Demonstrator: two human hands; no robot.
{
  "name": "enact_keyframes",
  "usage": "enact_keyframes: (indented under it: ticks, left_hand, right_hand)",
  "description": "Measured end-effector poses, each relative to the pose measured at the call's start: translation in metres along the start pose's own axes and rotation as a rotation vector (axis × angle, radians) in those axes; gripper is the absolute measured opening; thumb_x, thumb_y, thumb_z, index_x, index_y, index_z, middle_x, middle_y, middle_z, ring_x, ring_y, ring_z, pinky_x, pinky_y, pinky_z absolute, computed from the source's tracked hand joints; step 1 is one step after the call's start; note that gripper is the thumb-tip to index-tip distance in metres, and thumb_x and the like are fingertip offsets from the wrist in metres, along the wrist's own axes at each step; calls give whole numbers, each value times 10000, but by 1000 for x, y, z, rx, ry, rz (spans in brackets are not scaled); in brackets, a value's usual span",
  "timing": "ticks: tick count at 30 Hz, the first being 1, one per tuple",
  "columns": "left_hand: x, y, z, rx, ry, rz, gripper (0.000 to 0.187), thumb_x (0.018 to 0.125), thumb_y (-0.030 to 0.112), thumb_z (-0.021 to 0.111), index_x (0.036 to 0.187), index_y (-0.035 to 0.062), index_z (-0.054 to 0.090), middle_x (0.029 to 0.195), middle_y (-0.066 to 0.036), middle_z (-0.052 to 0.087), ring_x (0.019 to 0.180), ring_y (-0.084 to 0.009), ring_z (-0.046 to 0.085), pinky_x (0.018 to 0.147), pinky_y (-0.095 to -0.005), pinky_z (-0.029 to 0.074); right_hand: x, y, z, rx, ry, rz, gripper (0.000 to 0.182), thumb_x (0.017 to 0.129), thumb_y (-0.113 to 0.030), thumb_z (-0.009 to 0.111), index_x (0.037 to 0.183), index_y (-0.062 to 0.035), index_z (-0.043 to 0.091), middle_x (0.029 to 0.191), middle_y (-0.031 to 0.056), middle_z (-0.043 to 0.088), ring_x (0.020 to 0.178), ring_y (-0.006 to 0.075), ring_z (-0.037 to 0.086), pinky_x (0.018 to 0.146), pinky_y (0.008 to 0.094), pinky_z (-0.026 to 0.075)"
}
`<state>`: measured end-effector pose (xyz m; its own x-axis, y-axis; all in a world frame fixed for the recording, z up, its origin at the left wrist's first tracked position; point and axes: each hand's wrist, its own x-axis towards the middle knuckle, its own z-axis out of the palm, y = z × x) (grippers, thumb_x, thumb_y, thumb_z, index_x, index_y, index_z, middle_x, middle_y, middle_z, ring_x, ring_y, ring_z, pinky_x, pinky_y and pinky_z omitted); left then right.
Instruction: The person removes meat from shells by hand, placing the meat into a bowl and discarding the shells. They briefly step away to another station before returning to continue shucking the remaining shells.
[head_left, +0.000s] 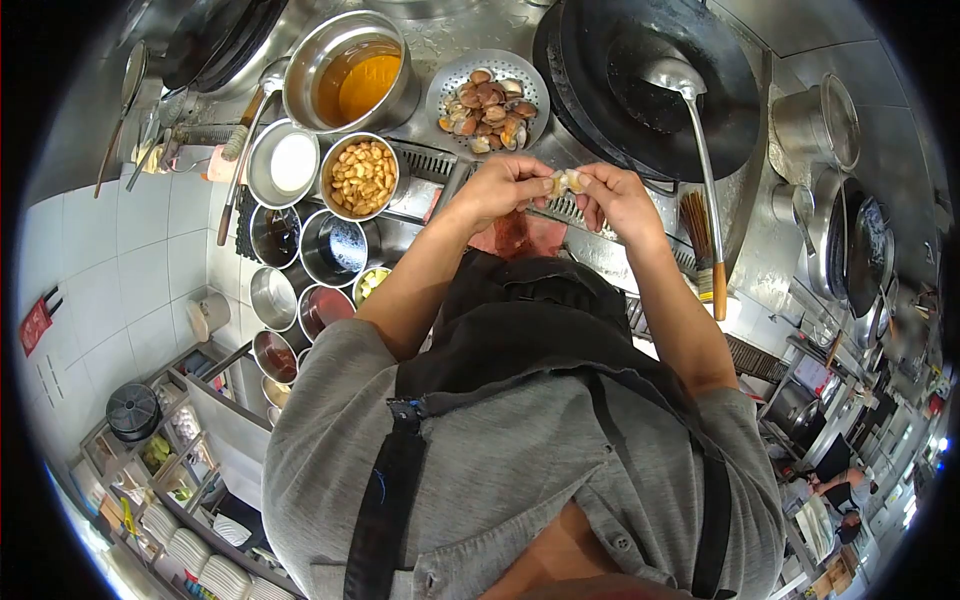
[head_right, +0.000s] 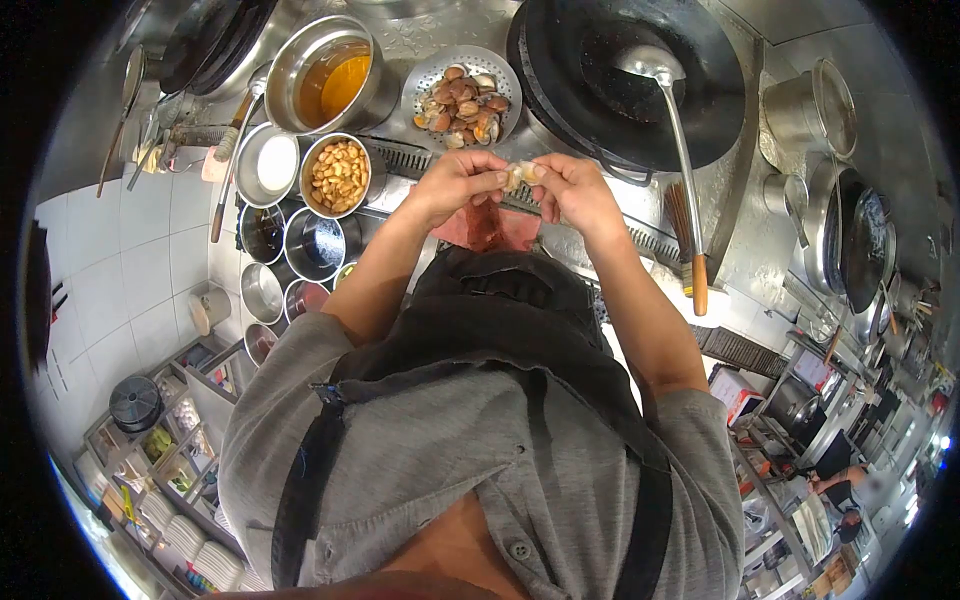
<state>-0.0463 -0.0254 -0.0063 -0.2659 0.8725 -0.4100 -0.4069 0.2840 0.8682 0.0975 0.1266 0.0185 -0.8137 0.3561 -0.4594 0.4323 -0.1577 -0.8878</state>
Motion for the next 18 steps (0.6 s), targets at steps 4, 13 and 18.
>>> enact_keyframes:
  ticks: [4, 13, 18]
  left_hand:
    - [5, -14, -5, -16, -45, 133, 127, 880, 103, 650, 972, 19, 670, 802, -13, 652, 694, -75, 575, 603, -212, 430]
    - [10, 8, -46, 857, 7, 783, 111, 802, 31, 646, 905, 43, 685, 869, -97, 680, 807, -264, 657, 714, -346, 521]
    - [59, 22, -102, 1108, 177, 702, 191, 830, 165, 660, 1006, 98, 693, 931, -124, 690, 862, -294, 665, 777, -366, 531]
  right_hand:
    - [1, 13, 1, 247, -97, 92, 183, 942, -185, 548, 942, -11, 604, 647, 16, 560, 399, 83, 471, 359, 214, 344]
    - [39, 30, 9, 172, -266, 143, 218, 933, -155, 521, 770, -17, 565, 632, 44, 580, 409, 138, 525, 366, 264, 394]
    - [77, -31, 35, -293, 67, -201, 268, 918, -172, 519, 1058, 42, 602, 730, 119, 665, 550, 195, 653, 509, 315, 515]
